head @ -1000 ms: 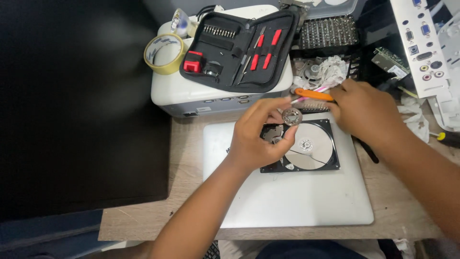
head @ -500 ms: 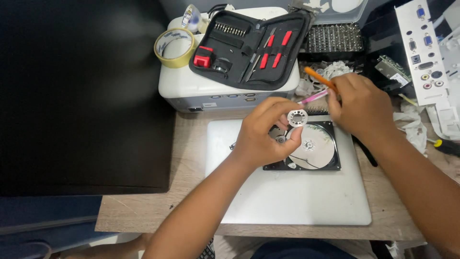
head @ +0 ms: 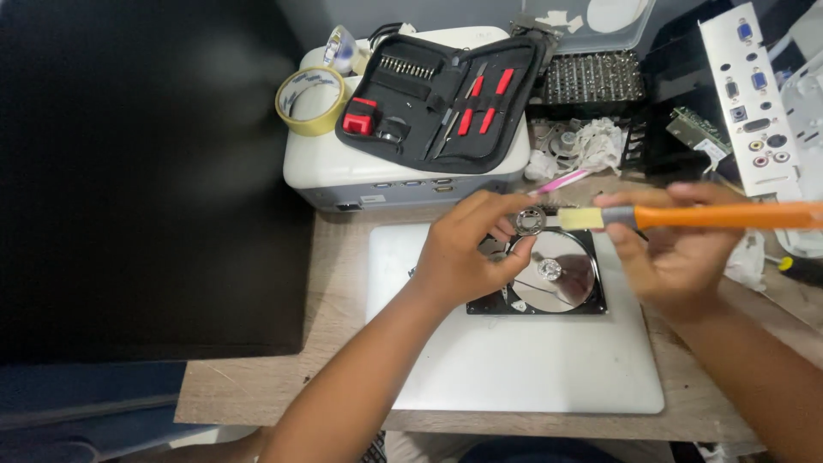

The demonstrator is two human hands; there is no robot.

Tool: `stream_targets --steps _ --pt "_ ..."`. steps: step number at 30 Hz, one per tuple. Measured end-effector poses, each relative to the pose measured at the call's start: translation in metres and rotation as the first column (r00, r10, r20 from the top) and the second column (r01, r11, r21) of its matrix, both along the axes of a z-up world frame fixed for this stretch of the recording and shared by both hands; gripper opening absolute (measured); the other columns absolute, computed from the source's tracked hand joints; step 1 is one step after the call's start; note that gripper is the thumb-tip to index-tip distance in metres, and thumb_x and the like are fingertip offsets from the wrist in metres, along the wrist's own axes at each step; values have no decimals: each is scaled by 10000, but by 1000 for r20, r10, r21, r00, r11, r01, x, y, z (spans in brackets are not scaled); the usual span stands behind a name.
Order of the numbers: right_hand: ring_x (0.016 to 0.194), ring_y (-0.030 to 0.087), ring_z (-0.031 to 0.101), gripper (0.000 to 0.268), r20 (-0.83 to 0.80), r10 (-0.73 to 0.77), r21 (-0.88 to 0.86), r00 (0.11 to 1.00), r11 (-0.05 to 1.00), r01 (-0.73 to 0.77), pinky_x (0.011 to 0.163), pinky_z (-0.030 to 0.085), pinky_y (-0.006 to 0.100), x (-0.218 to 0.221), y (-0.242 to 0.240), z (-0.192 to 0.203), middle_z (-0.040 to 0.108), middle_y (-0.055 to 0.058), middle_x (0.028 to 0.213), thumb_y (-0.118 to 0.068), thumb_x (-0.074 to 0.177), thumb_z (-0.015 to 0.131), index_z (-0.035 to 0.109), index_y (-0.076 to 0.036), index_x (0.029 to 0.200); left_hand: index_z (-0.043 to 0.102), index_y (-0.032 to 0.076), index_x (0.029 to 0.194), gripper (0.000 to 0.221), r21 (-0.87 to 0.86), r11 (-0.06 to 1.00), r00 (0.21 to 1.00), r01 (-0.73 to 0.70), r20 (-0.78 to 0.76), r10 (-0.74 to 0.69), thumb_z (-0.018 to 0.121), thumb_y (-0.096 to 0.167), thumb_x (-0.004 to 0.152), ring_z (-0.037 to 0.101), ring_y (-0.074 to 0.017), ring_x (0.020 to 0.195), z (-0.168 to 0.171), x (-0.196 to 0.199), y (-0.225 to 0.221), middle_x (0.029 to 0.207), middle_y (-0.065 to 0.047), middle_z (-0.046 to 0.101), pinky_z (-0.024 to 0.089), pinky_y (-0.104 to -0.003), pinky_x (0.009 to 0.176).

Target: Repairing and cleaning the internal components of a hard disk drive using a brush and a prying tool

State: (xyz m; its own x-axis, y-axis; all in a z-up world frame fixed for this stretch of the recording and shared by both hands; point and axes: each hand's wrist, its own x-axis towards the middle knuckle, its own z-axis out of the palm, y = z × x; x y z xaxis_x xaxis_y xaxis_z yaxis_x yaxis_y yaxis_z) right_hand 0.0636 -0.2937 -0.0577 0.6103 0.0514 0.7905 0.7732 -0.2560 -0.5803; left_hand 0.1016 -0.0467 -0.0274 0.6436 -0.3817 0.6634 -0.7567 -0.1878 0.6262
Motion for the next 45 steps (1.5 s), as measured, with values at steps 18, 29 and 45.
stream_targets --steps 18,29,45 --pt "1105 457 715 337 -64 -114 -4 991 993 114 1003 606 471 -16 16 10 633 363 1134 62 992 616 372 -6 1214 659 155 1260 395 29 997 994 -72 85 69 780 120 886 667 -100 753 4 -5 -5 972 -13 681 587 -221 744" --pt "1059 251 696 173 -295 -96 -261 951 965 16 1022 550 371 -5 11 10 695 132 1108 -64 949 704 634 -27 1103 634 98 1252 402 -91 976 980 -197 22 200 734 68 864 656 -136 793 3 0 -5 1058 -47 678 606 -243 764" --pt "886 205 694 134 -338 -191 -374 922 926 55 896 546 315 2 0 11 722 88 980 -45 908 749 684 -5 1018 631 99 1251 397 -63 977 978 -205 20 207 739 67 870 640 -119 792 2 -1 -5 1031 -22 674 568 -238 697"
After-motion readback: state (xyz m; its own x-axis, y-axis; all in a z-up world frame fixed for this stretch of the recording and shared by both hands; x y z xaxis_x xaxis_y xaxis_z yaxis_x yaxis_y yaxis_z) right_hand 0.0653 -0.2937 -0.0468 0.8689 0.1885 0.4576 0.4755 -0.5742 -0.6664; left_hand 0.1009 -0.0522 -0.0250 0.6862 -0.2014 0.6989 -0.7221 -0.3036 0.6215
